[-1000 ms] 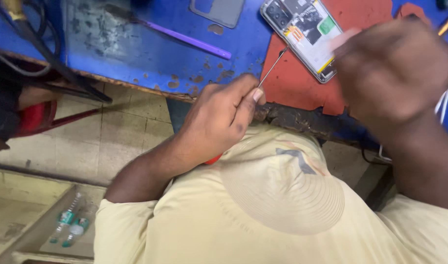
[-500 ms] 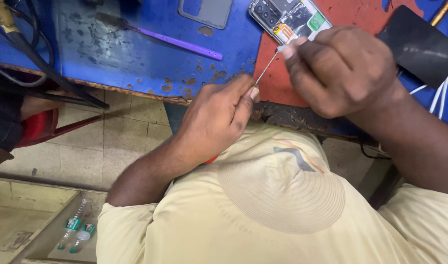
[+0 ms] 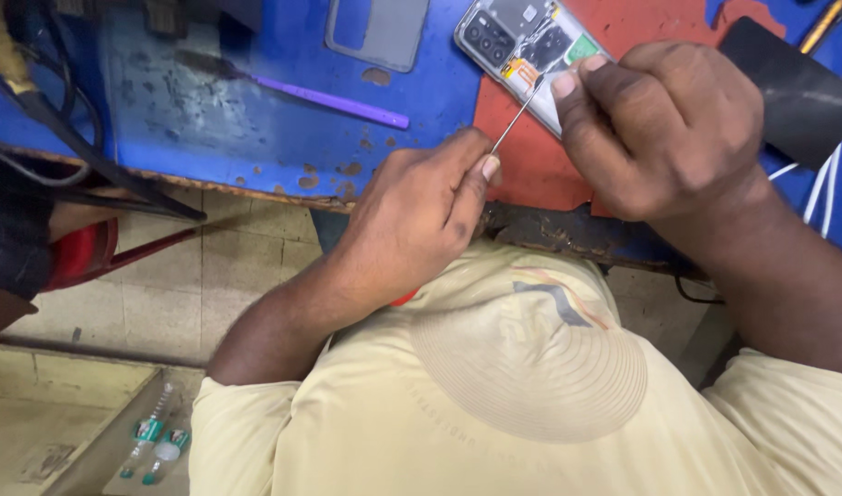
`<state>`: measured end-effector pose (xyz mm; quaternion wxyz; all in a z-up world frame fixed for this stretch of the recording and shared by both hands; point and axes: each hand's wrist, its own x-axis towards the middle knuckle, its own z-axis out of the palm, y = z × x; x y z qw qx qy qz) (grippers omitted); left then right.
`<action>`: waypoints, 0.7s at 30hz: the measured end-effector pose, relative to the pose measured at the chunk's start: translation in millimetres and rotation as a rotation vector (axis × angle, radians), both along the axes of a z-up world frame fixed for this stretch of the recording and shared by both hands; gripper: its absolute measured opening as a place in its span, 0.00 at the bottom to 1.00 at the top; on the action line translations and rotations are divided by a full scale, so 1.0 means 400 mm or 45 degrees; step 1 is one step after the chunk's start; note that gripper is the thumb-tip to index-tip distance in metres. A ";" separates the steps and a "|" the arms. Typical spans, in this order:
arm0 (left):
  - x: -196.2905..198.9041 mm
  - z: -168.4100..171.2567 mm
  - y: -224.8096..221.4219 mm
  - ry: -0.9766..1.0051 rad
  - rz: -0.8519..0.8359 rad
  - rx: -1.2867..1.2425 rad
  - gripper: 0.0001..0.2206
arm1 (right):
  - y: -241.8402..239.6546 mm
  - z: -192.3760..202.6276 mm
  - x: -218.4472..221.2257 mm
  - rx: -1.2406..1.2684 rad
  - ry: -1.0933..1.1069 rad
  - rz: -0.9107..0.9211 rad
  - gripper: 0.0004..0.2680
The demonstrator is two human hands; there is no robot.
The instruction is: The person uses a red screwdriver to remove screws from a smartphone's back cover and internal components. They then use a yellow tool to pry open the device casing and disconnect internal ribbons. The task involves careful disassembly of the phone's internal structure.
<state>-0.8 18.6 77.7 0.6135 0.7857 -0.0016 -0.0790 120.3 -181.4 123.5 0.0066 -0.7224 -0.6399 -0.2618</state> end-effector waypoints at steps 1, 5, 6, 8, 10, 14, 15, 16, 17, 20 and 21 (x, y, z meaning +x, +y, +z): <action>-0.001 0.002 -0.002 0.020 -0.004 0.006 0.06 | -0.002 0.003 -0.003 0.007 0.054 -0.005 0.05; -0.006 -0.003 -0.003 -0.014 -0.001 -0.018 0.06 | 0.001 -0.004 -0.010 0.030 0.161 0.056 0.05; -0.007 -0.004 -0.004 -0.017 0.008 -0.020 0.06 | 0.004 -0.007 -0.010 0.034 0.158 0.088 0.05; -0.011 -0.006 -0.007 -0.024 0.007 -0.001 0.06 | 0.004 -0.008 -0.010 0.053 0.167 0.077 0.06; -0.013 -0.007 -0.009 -0.036 -0.012 0.040 0.06 | 0.005 -0.009 -0.007 0.064 0.156 0.071 0.06; -0.018 -0.009 -0.009 -0.047 -0.024 0.083 0.06 | 0.004 -0.018 -0.005 0.047 0.144 0.091 0.05; -0.019 -0.008 -0.008 -0.040 -0.023 0.075 0.06 | -0.001 -0.021 -0.002 0.035 0.145 0.099 0.05; -0.020 -0.005 -0.008 -0.034 -0.022 0.066 0.06 | -0.011 -0.023 0.002 -0.013 -0.011 0.023 0.05; -0.023 -0.002 -0.004 -0.023 -0.037 0.053 0.07 | -0.022 -0.025 0.006 -0.058 -0.166 -0.051 0.05; -0.037 0.011 0.011 -0.019 -0.053 0.005 0.06 | -0.082 -0.018 0.022 -0.177 -0.220 -0.312 0.05; -0.038 0.012 0.012 -0.042 -0.029 -0.025 0.06 | -0.108 -0.014 0.027 -0.201 -0.162 -0.391 0.06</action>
